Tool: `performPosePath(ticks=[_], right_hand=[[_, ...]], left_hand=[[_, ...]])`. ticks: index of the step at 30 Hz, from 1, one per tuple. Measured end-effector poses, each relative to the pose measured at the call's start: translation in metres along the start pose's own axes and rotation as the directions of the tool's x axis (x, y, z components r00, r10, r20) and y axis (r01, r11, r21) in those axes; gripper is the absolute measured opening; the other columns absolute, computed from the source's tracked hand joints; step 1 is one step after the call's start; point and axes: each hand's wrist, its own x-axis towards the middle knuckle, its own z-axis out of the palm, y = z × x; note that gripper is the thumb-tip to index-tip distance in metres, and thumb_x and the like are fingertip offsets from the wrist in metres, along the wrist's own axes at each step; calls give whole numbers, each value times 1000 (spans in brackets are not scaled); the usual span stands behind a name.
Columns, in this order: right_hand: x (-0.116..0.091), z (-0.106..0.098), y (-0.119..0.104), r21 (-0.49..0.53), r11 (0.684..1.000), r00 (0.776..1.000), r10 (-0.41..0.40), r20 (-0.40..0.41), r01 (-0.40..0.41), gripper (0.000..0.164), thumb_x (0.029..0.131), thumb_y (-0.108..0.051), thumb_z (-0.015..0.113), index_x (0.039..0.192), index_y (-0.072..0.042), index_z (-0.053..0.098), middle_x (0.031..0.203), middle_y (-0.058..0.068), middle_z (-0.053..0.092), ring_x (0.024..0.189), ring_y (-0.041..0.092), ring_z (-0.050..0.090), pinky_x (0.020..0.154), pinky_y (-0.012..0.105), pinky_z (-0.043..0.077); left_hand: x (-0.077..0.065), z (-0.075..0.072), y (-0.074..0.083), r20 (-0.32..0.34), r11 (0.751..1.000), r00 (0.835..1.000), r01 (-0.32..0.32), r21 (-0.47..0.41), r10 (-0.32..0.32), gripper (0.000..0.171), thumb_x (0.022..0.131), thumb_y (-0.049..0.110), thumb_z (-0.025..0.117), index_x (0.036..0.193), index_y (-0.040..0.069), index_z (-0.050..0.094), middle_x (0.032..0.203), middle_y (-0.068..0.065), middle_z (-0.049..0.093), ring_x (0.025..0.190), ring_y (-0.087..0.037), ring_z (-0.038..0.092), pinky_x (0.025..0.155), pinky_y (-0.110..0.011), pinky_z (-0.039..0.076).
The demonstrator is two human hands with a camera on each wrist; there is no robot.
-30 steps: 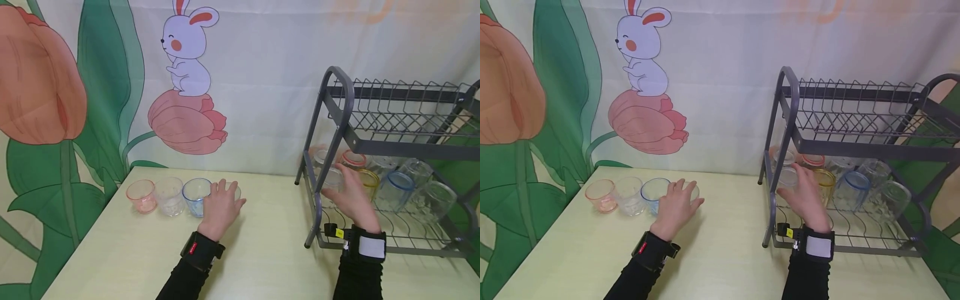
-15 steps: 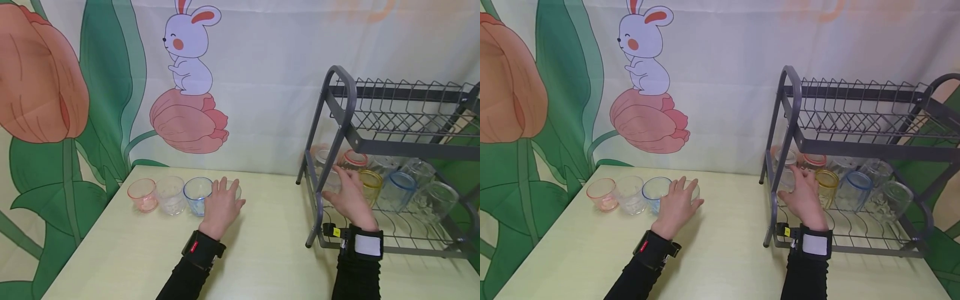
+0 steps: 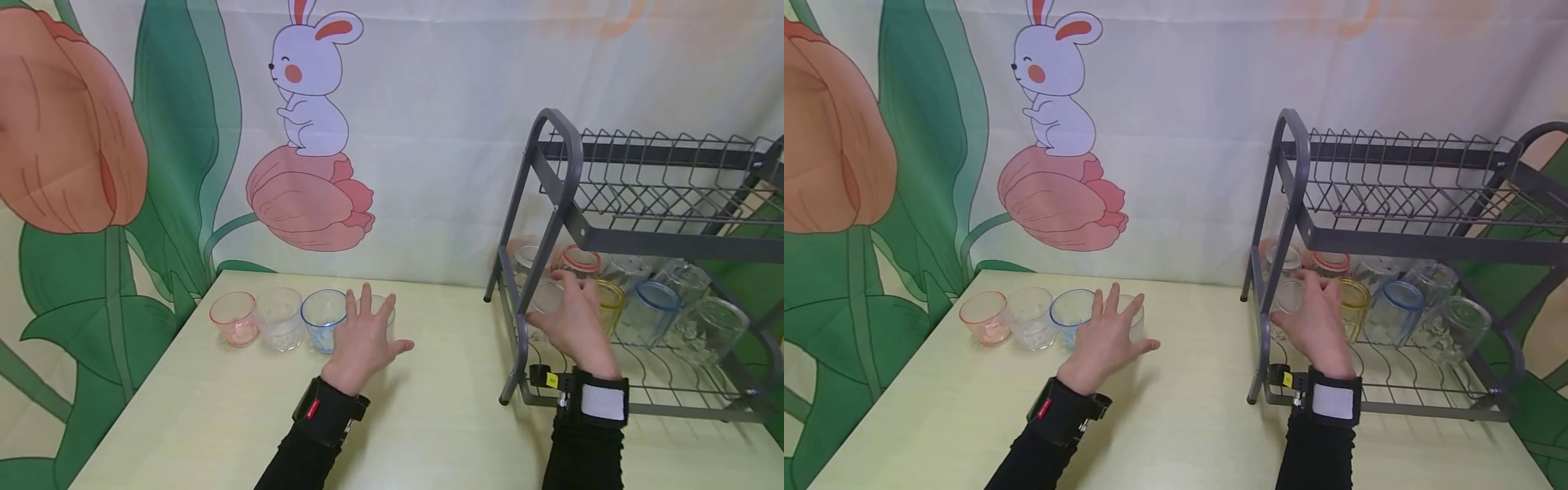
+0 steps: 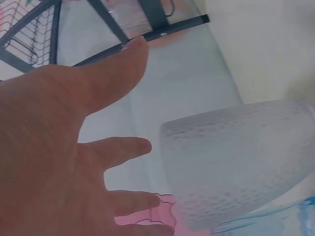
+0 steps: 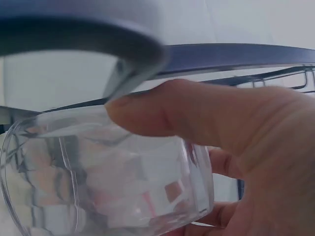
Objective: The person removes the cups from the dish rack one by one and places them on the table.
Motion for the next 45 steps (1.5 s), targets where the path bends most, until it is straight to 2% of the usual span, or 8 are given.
performPosePath(ticks=[7, 11, 14, 22, 30, 38, 42, 45], right_hand=[[-11, -16, -6, 5, 999, 995, -41, -94, 41, 77, 79, -19, 78, 140, 4, 37, 129, 36, 28, 109, 47, 38, 78, 58, 42], [-19, -27, -10, 2, 999, 988, -54, -143, 54, 78, 80, -20, 78, 141, 5, 36, 129, 34, 30, 108, 47, 39, 81, 61, 41], [-25, -35, -12, 7, 999, 985, -50, -165, 52, 80, 82, -23, 78, 143, 4, 34, 135, 32, 29, 113, 48, 39, 86, 63, 40], [-45, -53, -19, 9, 999, 973, -46, -225, 49, 81, 83, -31, 79, 144, 1, 36, 136, 29, 33, 118, 47, 36, 89, 62, 34], [-65, -64, -27, 92, 995, 951, -18, -308, 49, 80, 83, -31, 79, 145, -3, 37, 137, 24, 35, 119, 42, 37, 88, 57, 34], [-74, -70, -31, 239, 971, 952, 79, -295, -6, 80, 83, -35, 78, 147, -12, 35, 145, 11, 36, 123, 29, 39, 78, 30, 39], [-75, -68, -34, 318, 946, 962, 30, -271, 60, 72, 85, -28, 78, 143, -15, 39, 138, 7, 42, 115, 19, 43, 78, 23, 42], [-75, -66, -39, 375, 916, 967, -51, -251, 146, 65, 86, -20, 78, 140, -15, 42, 134, 6, 44, 112, 16, 47, 80, 19, 44]], left_hand=[[-9, -20, 5, -2, 1000, 1000, -15, -12, 15, 82, 81, 56, 73, 147, 17, 45, 155, -24, 25, 142, -48, 18, 73, -60, 52], [-12, -30, 6, -41, 999, 998, -46, -14, 46, 81, 81, 56, 73, 147, 17, 47, 153, -23, 29, 141, -46, 22, 73, -60, 52], [-13, -35, 7, -107, 995, 990, -93, -37, 89, 77, 81, 54, 74, 144, 16, 51, 151, -22, 35, 139, -43, 28, 73, -59, 52], [-12, -41, 12, -242, 947, 936, -294, -131, 257, 62, 86, 39, 76, 139, 17, 55, 147, -14, 41, 135, -29, 39, 72, -60, 54], [-15, -43, 20, -329, 881, 863, -448, -149, 383, 58, 85, 33, 78, 135, 14, 57, 142, -13, 45, 129, -28, 46, 83, -45, 54], [-19, -50, 31, -332, 839, 842, -505, -203, 426, 61, 84, 36, 77, 137, 16, 55, 144, -11, 45, 126, -26, 49, 74, -35, 55], [-23, -52, 35, -341, 800, 824, -544, -253, 453, 62, 85, 34, 78, 139, 16, 54, 145, -10, 43, 127, -25, 48, 79, -34, 55], [-24, -52, 37, -348, 779, 812, -565, -271, 468, 64, 84, 32, 79, 140, 16, 53, 147, -8, 40, 131, -24, 43, 83, -35, 54]])
